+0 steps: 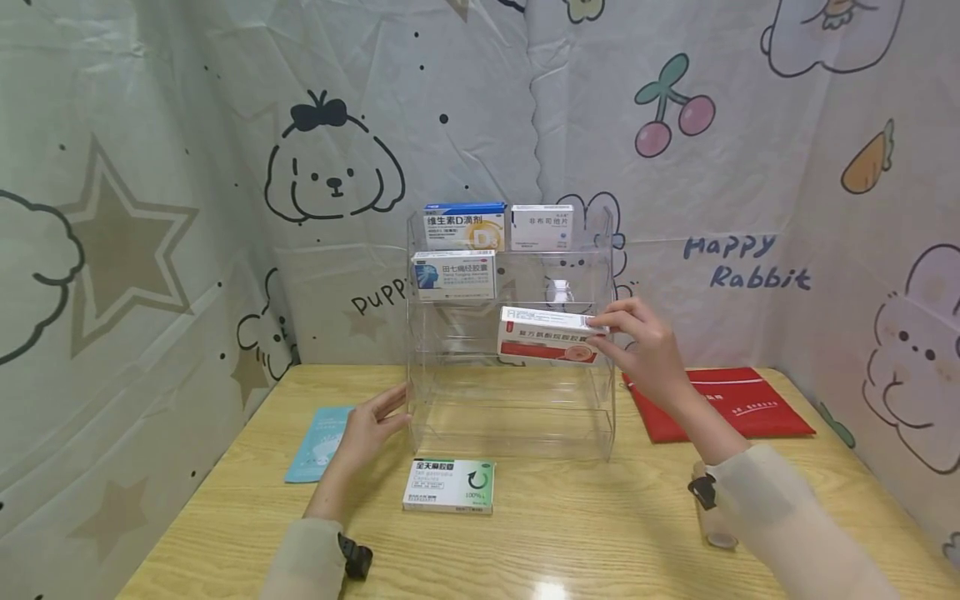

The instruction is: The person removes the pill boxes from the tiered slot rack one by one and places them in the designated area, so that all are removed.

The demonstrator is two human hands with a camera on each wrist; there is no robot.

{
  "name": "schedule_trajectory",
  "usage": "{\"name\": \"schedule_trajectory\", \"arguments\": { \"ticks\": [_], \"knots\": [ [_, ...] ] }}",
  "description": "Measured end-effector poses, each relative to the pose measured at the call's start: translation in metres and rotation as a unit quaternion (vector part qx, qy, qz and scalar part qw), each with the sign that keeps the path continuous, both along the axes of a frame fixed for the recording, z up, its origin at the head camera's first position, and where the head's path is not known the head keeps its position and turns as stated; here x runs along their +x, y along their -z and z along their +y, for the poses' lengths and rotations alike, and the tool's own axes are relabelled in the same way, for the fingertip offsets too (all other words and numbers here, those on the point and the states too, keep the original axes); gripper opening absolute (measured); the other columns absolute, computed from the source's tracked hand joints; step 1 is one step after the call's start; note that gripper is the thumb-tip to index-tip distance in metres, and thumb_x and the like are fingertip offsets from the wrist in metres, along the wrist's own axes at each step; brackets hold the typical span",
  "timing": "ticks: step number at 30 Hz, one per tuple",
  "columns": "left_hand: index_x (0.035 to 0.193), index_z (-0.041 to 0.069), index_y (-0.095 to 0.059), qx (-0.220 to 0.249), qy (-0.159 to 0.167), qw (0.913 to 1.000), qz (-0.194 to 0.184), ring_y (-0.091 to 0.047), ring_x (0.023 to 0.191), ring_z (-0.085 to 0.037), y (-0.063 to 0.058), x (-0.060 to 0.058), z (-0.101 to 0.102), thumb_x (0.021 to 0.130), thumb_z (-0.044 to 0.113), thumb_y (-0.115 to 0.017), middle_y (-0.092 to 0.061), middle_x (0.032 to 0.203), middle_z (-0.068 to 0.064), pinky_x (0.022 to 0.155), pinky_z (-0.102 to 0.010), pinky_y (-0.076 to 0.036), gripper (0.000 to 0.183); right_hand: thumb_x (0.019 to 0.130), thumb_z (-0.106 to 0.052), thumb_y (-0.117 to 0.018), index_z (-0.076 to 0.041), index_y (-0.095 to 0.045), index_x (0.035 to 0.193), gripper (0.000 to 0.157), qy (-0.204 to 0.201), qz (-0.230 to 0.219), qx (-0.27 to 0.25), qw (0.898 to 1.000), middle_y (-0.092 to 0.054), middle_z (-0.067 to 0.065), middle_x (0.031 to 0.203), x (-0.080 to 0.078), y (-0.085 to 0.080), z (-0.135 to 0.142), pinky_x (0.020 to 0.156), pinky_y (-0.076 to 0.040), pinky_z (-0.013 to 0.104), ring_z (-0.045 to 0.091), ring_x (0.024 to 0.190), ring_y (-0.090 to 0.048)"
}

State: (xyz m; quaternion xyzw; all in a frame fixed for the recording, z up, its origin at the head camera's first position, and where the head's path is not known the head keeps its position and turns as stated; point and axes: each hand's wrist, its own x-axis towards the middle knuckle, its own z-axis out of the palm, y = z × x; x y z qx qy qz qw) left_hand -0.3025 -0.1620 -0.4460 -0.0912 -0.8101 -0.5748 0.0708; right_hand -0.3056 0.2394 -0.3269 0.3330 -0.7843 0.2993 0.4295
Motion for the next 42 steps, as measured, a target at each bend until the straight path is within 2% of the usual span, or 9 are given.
{"name": "schedule_trajectory", "arguments": {
  "ticks": [6, 16, 21, 25, 34, 42],
  "knots": [
    [0.143, 0.008, -0.051, -0.002, -0.001, 1.0000, -0.001, -0.062, 0.121, -0.036, 0.000, 0.001, 0.001, 0.089, -0.002, -0.066, -0.055, 0.142, -0.015, 0.097, -0.034, -0.058, 0.056, 0.060, 0.018, -0.082, -0.001, -0.074, 0.094, 0.040, -0.023, -0.016, -0.004, 1.000, -0.062, 0.012, 0.096, 0.014, 0.016, 0.003, 0.082, -0.045, -0.006, -0.010, 0.090, -0.053],
    [0.143, 0.009, -0.050, -0.013, -0.002, 0.9999, 0.000, -0.062, 0.121, -0.037, -0.001, 0.001, 0.001, 0.090, -0.001, -0.065, -0.055, 0.142, -0.015, 0.096, -0.036, -0.058, 0.056, 0.056, 0.013, -0.085, -0.007, -0.074, 0.095, 0.045, -0.013, -0.046, 0.040, 0.998, -0.063, 0.006, 0.096, 0.042, 0.041, 0.010, 0.074, -0.045, -0.004, -0.001, 0.085, -0.053],
    [0.143, 0.010, -0.050, -0.010, -0.004, 0.9999, -0.005, -0.062, 0.121, -0.036, -0.001, 0.001, 0.001, 0.090, -0.001, -0.066, -0.055, 0.143, -0.014, 0.097, -0.036, -0.058, 0.057, 0.058, 0.011, -0.085, -0.009, -0.074, 0.093, 0.042, -0.010, -0.087, 0.040, 0.995, -0.063, 0.003, 0.098, 0.055, 0.057, 0.013, 0.067, -0.047, -0.001, -0.003, 0.082, -0.052],
    [0.143, 0.009, -0.050, -0.012, -0.002, 0.9999, -0.003, -0.062, 0.121, -0.036, -0.001, 0.001, 0.001, 0.090, -0.002, -0.065, -0.055, 0.142, -0.015, 0.096, -0.036, -0.058, 0.056, 0.061, 0.010, -0.085, -0.011, -0.074, 0.094, 0.040, -0.019, -0.126, 0.032, 0.991, -0.061, 0.000, 0.097, 0.063, 0.069, 0.015, 0.067, -0.050, 0.001, -0.004, 0.081, -0.054],
    [0.144, 0.010, -0.049, -0.010, -0.003, 0.9999, -0.006, -0.061, 0.122, -0.035, -0.001, 0.002, 0.001, 0.090, 0.000, -0.065, -0.054, 0.143, -0.014, 0.098, -0.037, -0.057, 0.057, 0.066, 0.007, -0.084, -0.014, -0.073, 0.097, 0.039, -0.050, -0.182, 0.020, 0.982, -0.061, -0.001, 0.096, 0.077, 0.088, 0.014, 0.073, -0.056, 0.005, -0.004, 0.086, -0.058],
    [0.144, 0.010, -0.049, -0.014, -0.004, 0.9999, -0.006, -0.059, 0.125, -0.034, 0.000, 0.001, 0.002, 0.091, 0.000, -0.064, -0.054, 0.143, -0.014, 0.098, -0.037, -0.057, 0.056, 0.072, 0.003, -0.082, -0.014, -0.071, 0.094, 0.030, -0.074, -0.242, 0.020, 0.967, -0.063, 0.001, 0.093, 0.081, 0.104, 0.011, 0.066, -0.060, 0.015, -0.004, 0.085, -0.059]
  ]
}}
